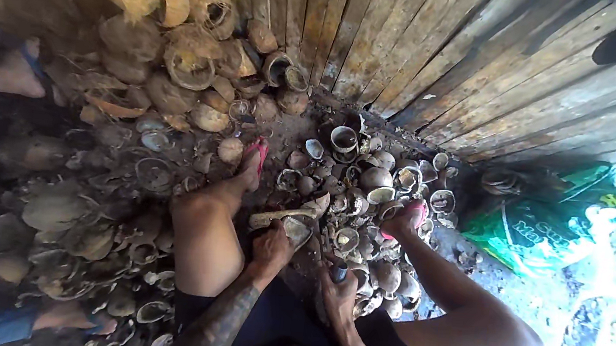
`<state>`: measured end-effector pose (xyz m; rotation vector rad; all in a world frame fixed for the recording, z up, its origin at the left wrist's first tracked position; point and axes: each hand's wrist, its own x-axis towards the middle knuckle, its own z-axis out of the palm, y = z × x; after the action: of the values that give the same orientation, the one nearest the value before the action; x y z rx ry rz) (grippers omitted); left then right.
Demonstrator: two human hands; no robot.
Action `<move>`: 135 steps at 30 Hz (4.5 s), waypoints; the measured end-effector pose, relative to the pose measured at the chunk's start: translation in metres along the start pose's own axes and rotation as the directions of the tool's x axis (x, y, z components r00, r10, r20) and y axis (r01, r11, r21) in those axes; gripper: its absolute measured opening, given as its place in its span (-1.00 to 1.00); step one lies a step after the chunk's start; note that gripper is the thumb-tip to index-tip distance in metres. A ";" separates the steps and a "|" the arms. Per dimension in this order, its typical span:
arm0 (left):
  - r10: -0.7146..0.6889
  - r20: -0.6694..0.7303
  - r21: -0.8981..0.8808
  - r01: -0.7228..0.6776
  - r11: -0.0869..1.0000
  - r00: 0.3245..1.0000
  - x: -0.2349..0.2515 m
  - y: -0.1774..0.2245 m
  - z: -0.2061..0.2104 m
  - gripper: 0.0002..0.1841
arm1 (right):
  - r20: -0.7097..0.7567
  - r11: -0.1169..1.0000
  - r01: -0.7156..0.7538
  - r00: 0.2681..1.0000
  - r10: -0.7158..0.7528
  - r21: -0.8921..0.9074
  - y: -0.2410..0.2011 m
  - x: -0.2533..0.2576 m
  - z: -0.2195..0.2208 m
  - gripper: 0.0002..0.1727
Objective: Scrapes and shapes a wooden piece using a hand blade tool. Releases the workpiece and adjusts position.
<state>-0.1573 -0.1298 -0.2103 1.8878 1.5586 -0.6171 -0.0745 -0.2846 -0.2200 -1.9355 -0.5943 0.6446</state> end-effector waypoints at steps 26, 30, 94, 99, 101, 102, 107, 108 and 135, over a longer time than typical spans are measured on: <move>-0.037 0.038 0.011 0.036 0.999 0.999 0.004 0.004 -0.002 -0.38 | -0.008 0.998 -0.020 1.000 0.020 -0.053 -0.003 -0.002 0.005 -0.67; -0.033 0.033 0.036 0.032 0.999 0.999 0.003 0.004 -0.001 -0.38 | 0.026 0.985 -0.151 0.988 0.154 -0.088 -0.053 0.001 -0.003 -0.68; 0.012 -0.041 0.070 -0.009 0.998 0.999 0.011 -0.007 0.005 -0.50 | 0.301 0.877 -0.479 0.841 0.450 0.027 0.017 0.086 -0.020 -0.74; -0.026 -0.147 0.007 0.027 1.000 0.989 0.010 -0.003 0.017 -0.48 | 0.202 0.808 -0.559 0.827 0.525 0.186 0.000 0.039 -0.008 -0.69; -0.042 -0.149 0.038 0.049 0.998 0.988 0.015 0.006 0.011 -0.49 | 0.190 0.777 -0.600 0.799 0.570 0.194 0.006 0.054 -0.009 -0.71; -0.049 -0.137 0.048 0.056 0.997 0.989 0.015 0.009 0.009 -0.48 | 0.233 0.783 -0.608 0.786 0.572 0.128 0.008 0.071 -0.016 -0.70; -0.071 -0.100 0.072 0.079 0.994 0.992 0.016 0.013 0.007 -0.47 | 0.450 0.933 -0.246 0.824 0.344 -0.263 -0.009 0.149 -0.020 -0.60; -0.075 -0.106 0.067 0.083 0.994 0.991 0.017 0.011 0.009 -0.49 | 0.476 0.948 -0.138 0.838 0.266 -0.285 -0.011 0.144 -0.018 -0.55; -0.105 -0.095 0.021 0.107 0.994 0.990 0.014 0.004 0.009 -0.49 | 0.219 0.618 -0.701 0.705 0.674 0.356 -0.012 0.051 -0.002 -0.76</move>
<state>-0.1499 -0.1270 -0.2262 1.8866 1.7273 -0.6054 -0.0367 -0.2481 -0.2178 -1.6891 0.3038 1.2144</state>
